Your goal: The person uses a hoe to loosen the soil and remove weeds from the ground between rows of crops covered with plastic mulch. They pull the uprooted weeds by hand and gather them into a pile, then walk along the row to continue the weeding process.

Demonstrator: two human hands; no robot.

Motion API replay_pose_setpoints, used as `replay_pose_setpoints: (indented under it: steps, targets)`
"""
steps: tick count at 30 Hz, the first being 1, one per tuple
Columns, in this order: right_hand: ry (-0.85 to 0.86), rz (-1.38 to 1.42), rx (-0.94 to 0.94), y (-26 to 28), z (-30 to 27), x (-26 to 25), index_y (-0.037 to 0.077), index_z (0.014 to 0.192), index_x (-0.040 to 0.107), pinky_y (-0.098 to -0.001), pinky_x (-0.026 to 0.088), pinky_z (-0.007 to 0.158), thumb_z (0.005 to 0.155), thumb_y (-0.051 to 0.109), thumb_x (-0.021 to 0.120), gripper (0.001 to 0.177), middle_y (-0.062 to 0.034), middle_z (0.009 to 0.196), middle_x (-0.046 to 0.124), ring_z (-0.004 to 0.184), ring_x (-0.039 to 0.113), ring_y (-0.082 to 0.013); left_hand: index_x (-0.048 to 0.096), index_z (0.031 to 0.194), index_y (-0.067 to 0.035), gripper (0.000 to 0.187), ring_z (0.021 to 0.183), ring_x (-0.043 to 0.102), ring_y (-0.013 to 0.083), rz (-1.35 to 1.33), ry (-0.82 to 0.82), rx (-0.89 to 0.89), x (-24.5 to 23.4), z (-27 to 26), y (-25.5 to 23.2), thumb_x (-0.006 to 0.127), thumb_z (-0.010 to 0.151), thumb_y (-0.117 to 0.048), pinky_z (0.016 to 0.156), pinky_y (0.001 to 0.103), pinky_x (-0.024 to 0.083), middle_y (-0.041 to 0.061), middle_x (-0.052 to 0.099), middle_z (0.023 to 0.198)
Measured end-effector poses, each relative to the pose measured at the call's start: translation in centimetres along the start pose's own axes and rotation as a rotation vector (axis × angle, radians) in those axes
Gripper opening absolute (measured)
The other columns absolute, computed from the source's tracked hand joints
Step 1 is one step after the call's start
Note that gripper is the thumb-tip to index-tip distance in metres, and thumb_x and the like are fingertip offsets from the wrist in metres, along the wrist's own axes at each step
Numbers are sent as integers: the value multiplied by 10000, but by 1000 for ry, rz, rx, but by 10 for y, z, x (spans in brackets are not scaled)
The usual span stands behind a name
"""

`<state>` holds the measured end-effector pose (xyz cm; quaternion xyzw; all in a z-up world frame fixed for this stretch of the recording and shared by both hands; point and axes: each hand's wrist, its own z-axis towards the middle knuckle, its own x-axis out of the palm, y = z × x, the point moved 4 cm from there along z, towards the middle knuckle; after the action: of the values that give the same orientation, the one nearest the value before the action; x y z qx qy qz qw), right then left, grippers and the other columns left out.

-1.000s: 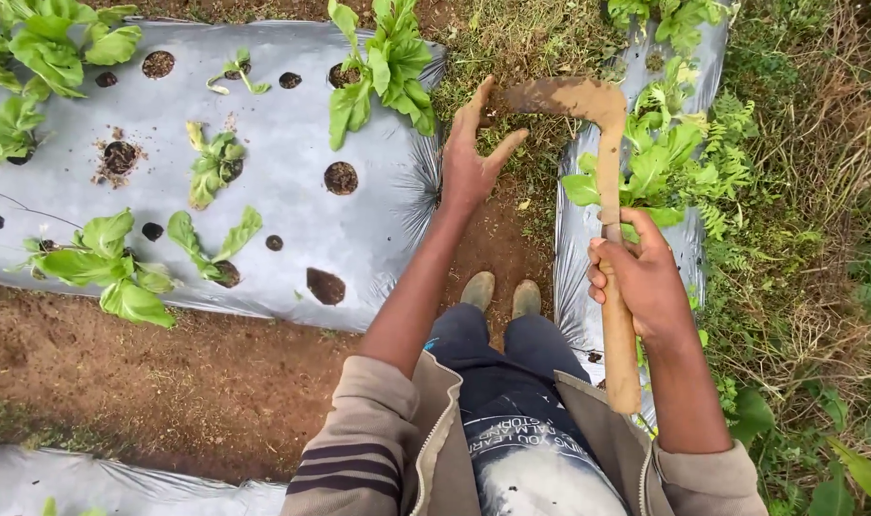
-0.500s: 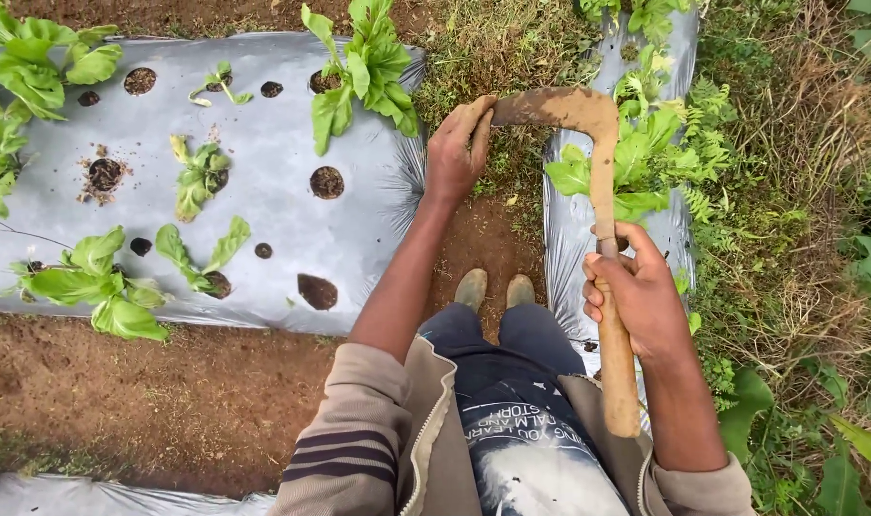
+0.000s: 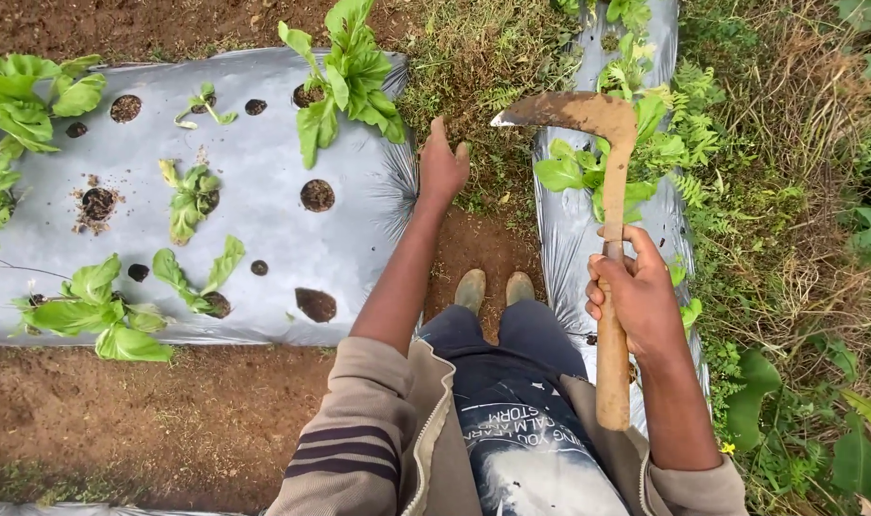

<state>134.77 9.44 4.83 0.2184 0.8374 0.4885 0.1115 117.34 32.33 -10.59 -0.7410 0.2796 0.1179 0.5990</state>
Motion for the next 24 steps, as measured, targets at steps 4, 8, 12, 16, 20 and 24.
replay_pose_setpoints:
  steps: [4, 8, 12, 16, 20, 24]
  targets:
    - [-5, -3, 9, -5, 3, 2, -4, 1283, 483, -321, 431, 351, 955, -24, 526, 332, -123, 737, 471, 499, 486, -166, 500, 1359, 14, 401, 1212, 615, 444, 89, -7, 25, 32, 7, 39, 520, 1048, -239, 1042, 618, 457, 285, 626, 1246]
    - [-1, -19, 24, -8, 4, 2, -6, 1281, 481, -321, 435, 349, 954, -22, 528, 331, -123, 735, 478, 495, 491, -163, 552, 1181, -54, 230, 1093, 628, 446, -34, -17, 102, 16, -10, 27, 525, 952, -55, 1041, 638, 417, 211, 634, 1062]
    - [17, -19, 30, -15, 8, 3, 5, 1273, 486, -320, 437, 347, 953, -19, 529, 323, -120, 727, 482, 486, 497, -166, 686, 1078, -75, 183, 898, 711, 310, -207, -30, 65, 24, -7, 40, 595, 990, -207, 809, 482, 536, 148, 703, 896]
    - [39, -24, 35, -16, 9, 4, 6, 1275, 486, -319, 434, 343, 958, -15, 526, 320, -118, 725, 475, 479, 493, -165, 689, 1048, -77, 287, 830, 683, 187, -450, -107, 46, -4, -32, -19, 498, 1066, -290, 773, 407, 535, 120, 724, 878]
    - [57, -19, 33, -16, 11, 5, 11, 1277, 493, -315, 438, 347, 963, -14, 519, 315, -115, 730, 474, 484, 499, -162, 692, 1024, -98, 227, 752, 642, 160, -497, -120, 144, -2, -28, -29, 635, 998, -316, 720, 359, 531, 96, 704, 810]
    - [76, -11, 38, -13, 12, 5, 15, 1270, 495, -309, 437, 348, 964, -7, 519, 307, -111, 728, 469, 482, 498, -159, 693, 993, -95, 224, 666, 629, 154, -432, -179, 155, 6, -18, -20, 764, 893, -283, 615, 338, 526, 62, 674, 726]
